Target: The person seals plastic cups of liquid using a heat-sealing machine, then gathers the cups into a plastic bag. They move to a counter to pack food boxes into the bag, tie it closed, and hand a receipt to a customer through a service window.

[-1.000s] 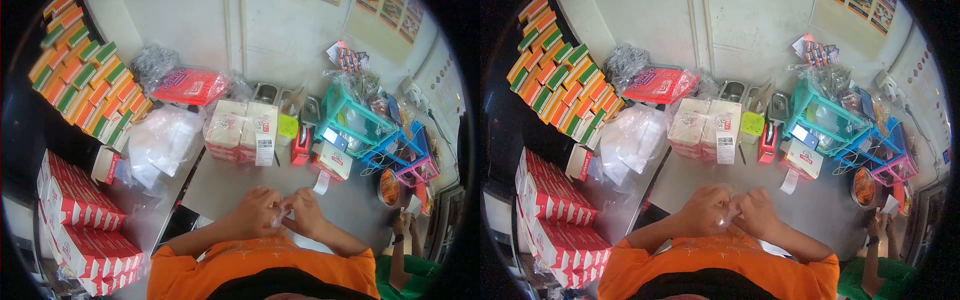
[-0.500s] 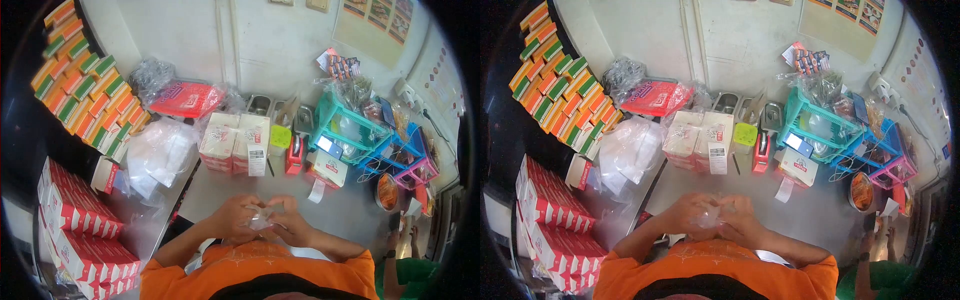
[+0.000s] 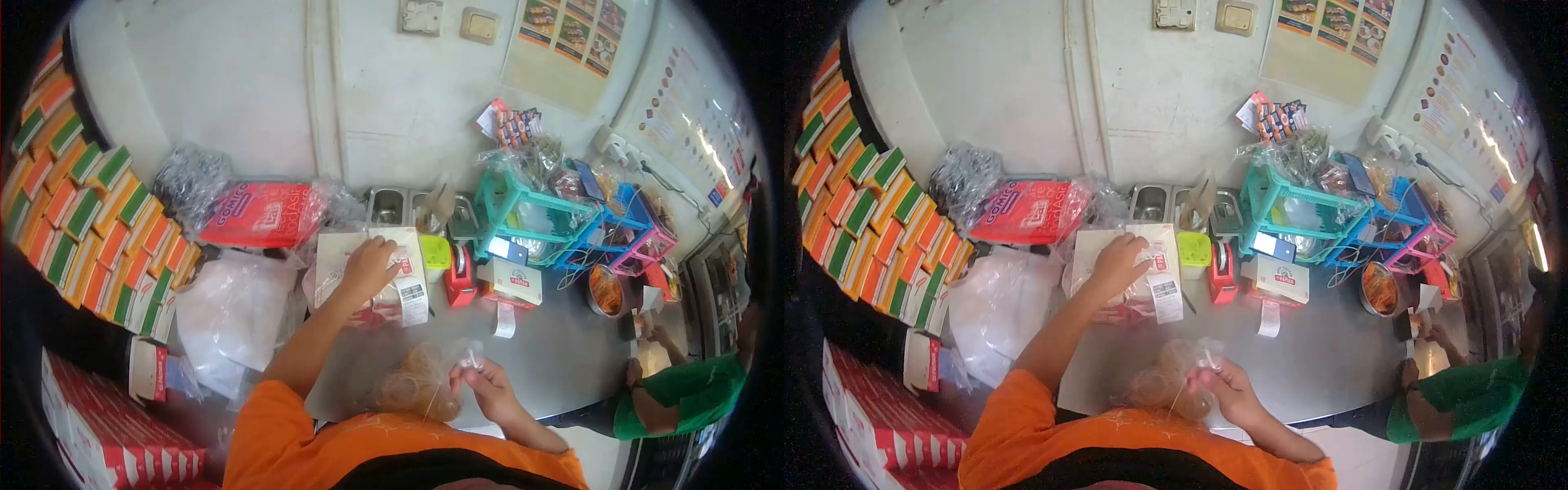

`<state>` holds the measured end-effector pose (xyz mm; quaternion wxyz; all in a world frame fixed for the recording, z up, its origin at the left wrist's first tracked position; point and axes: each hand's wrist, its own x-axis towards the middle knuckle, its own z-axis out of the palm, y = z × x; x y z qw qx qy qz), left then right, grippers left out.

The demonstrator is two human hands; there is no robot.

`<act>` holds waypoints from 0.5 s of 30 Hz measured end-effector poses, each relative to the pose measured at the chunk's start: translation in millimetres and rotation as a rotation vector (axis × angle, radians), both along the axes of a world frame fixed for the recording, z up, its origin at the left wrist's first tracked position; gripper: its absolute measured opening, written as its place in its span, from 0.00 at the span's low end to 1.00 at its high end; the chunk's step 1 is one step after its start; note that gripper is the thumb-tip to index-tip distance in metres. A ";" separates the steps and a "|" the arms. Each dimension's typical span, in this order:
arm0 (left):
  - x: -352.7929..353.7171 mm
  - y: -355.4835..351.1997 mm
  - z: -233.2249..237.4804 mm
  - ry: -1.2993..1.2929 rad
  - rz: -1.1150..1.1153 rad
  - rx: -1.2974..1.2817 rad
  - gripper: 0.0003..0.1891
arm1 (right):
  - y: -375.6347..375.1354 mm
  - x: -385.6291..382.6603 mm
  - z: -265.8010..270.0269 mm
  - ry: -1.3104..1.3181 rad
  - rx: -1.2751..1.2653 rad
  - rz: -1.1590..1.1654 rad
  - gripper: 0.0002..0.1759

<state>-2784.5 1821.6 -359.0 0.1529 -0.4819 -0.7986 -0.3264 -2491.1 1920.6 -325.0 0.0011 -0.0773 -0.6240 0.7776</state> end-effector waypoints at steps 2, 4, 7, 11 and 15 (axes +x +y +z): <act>-28.5 24.2 -38.4 0.119 0.018 -0.030 0.07 | -13.2 -1.0 -1.2 0.159 -0.019 -0.205 0.23; -37.1 31.0 -43.6 0.238 0.038 -0.063 0.06 | -26.9 -8.6 7.8 0.174 0.023 -0.337 0.26; -39.1 12.5 -31.1 -0.096 -0.004 0.033 0.04 | -27.6 -13.1 8.2 0.208 0.114 -0.454 0.27; -26.0 -33.2 -2.9 -0.387 -0.005 0.373 0.04 | -13.9 -14.8 3.7 0.095 0.584 -0.390 0.26; -10.6 -52.7 15.9 -0.428 -0.097 0.500 0.03 | -10.9 -29.9 0.5 0.207 0.759 -0.373 0.18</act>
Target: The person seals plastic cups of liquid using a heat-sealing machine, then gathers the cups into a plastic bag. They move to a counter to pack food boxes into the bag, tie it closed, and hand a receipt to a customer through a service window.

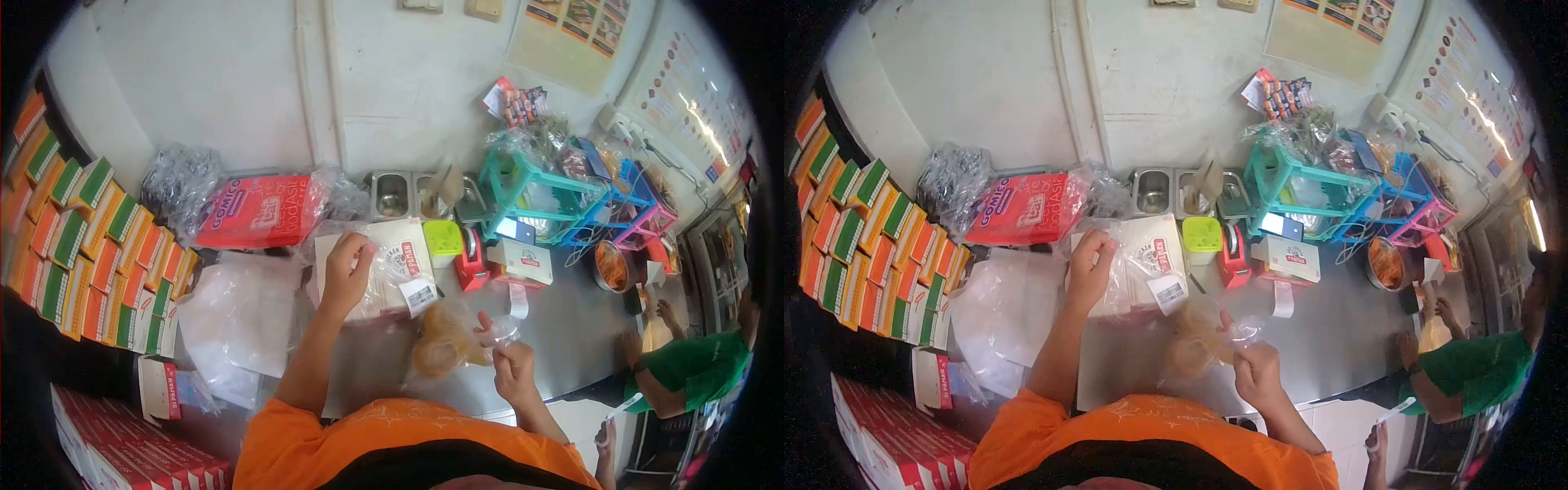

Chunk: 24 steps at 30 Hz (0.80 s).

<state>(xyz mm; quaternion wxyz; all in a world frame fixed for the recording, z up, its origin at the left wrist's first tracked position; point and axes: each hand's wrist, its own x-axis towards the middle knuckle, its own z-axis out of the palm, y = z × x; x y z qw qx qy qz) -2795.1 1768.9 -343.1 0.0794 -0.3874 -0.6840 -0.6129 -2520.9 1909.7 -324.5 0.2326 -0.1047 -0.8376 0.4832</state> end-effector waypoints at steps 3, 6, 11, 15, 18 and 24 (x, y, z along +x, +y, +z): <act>5.9 -8.2 -1.8 -0.117 -0.129 -0.013 0.04 | 2.1 -5.0 -1.7 0.029 0.149 0.048 0.13; 15.4 -14.7 -7.8 -0.337 -0.275 -0.041 0.07 | -4.8 -14.4 -0.6 0.026 0.194 0.004 0.11; 19.3 -21.1 -15.5 -0.507 -0.303 -0.119 0.08 | 0.7 -40.1 -28.3 0.076 0.297 0.074 0.08; 22.4 -31.2 -20.2 -0.530 -0.234 -0.121 0.08 | -11.2 -64.8 -11.6 0.068 0.090 0.108 0.08; 26.9 -44.9 -23.2 -0.852 -0.363 -0.010 0.09 | -15.0 -65.6 -9.2 0.063 -0.070 0.092 0.09; 49.8 -40.1 -9.9 -0.813 -0.339 -0.077 0.07 | -19.4 -61.7 -23.9 0.079 -0.347 0.107 0.12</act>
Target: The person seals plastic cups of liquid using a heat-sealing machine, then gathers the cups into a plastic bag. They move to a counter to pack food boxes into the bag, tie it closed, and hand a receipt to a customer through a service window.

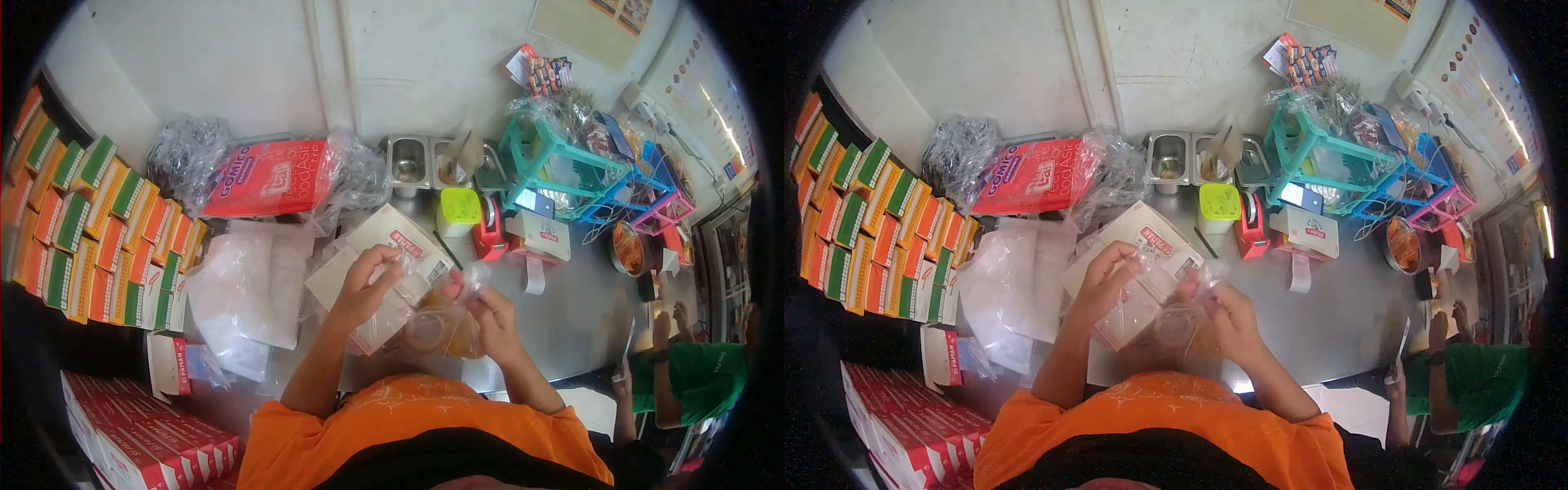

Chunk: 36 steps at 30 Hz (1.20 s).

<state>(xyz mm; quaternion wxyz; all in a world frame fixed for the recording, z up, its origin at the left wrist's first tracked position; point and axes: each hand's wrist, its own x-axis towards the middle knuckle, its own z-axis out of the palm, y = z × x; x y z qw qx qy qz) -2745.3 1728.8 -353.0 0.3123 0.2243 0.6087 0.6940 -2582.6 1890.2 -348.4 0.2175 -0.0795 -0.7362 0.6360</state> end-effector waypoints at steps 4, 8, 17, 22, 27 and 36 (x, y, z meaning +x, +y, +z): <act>-12.3 -14.0 -5.7 0.717 0.272 -0.157 0.11 | -9.3 10.3 10.6 -0.012 -0.328 -0.071 0.19; -33.7 -38.7 -17.5 1.025 0.489 -0.255 0.13 | -13.8 16.8 15.6 -0.054 -0.329 -0.175 0.17; -20.7 -62.4 -17.1 0.878 0.315 -0.461 0.10 | -20.8 28.6 14.1 -0.011 -0.252 -0.179 0.15; 4.6 -28.0 -6.8 0.545 0.141 -0.264 0.09 | -14.4 21.5 9.8 -0.039 0.091 -0.033 0.14; 6.6 0.0 -9.1 0.381 0.018 -0.091 0.07 | 0.0 -6.8 4.8 -0.043 0.615 0.123 0.10; 19.0 -9.7 -9.0 0.457 -0.056 -0.093 0.16 | -14.5 -51.2 -3.4 -0.040 0.773 0.025 0.03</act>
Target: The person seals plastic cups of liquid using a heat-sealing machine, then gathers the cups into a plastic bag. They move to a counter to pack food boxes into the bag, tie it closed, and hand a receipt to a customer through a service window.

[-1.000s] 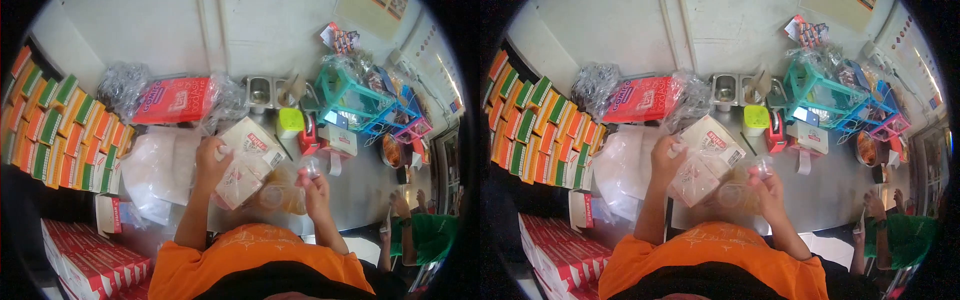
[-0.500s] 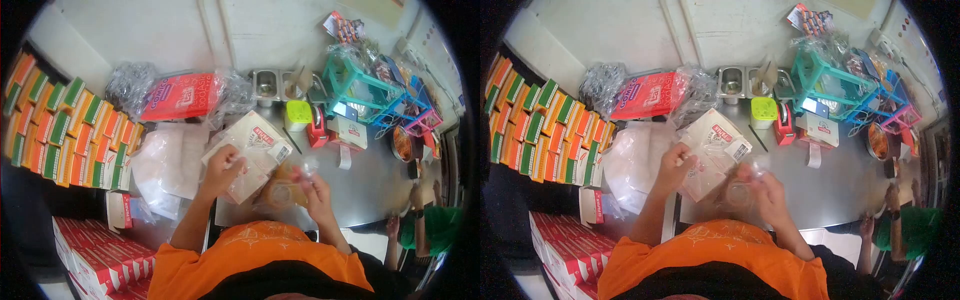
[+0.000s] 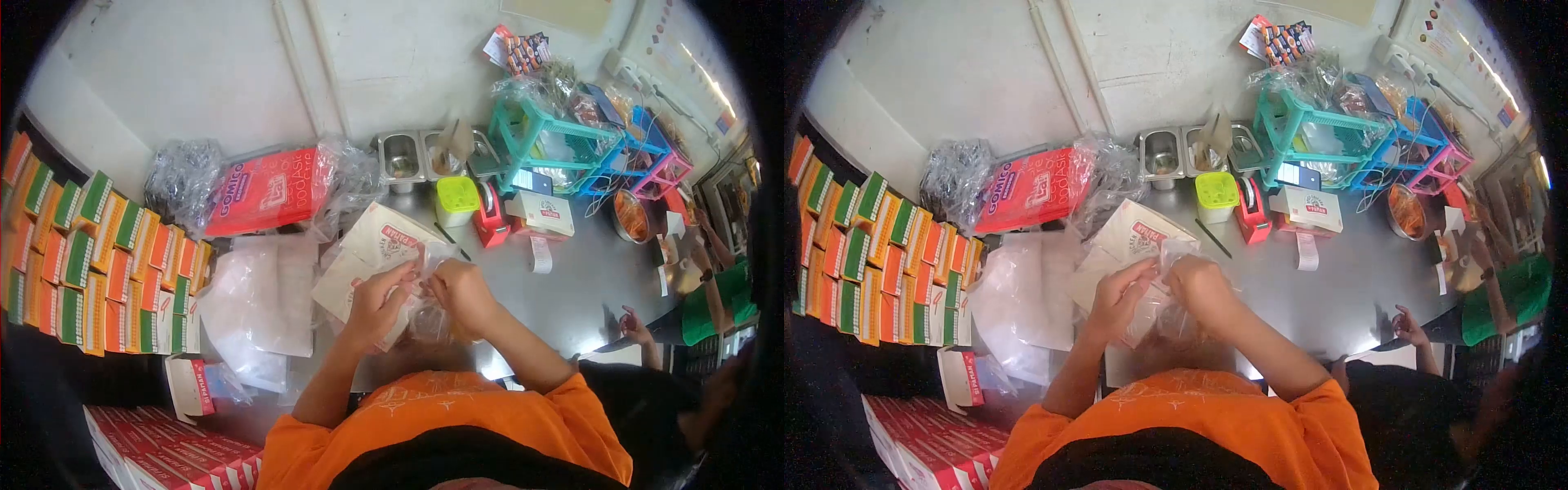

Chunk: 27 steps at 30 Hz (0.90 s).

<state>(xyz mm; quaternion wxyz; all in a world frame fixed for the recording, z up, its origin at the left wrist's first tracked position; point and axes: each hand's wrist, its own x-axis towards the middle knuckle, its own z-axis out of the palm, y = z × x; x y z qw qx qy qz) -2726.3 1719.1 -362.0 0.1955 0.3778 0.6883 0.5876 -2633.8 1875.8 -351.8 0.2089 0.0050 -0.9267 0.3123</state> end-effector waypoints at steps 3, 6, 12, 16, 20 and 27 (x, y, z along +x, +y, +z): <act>8.1 -0.6 0.6 -0.008 0.020 -0.001 0.18 | -7.0 -8.7 -12.0 0.043 -0.056 -0.141 0.03; 8.1 2.2 -1.1 0.116 0.045 0.016 0.17 | -14.4 -11.4 -17.5 0.002 -0.121 -0.174 0.04; -12.3 9.1 31.2 0.543 0.195 -0.166 0.13 | -23.3 -10.1 -9.0 0.049 -0.012 -0.108 0.05; -31.6 12.3 26.1 0.284 -0.064 -0.147 0.11 | -22.4 -10.6 -11.9 0.013 0.177 -0.124 0.04; -39.8 6.9 17.2 -0.176 -0.149 -0.195 0.11 | -23.3 -15.9 12.4 -0.038 0.402 -0.180 0.06; -46.3 -0.3 -10.9 0.234 0.074 -0.115 0.11 | -23.4 -34.3 25.3 0.165 0.381 -0.092 0.09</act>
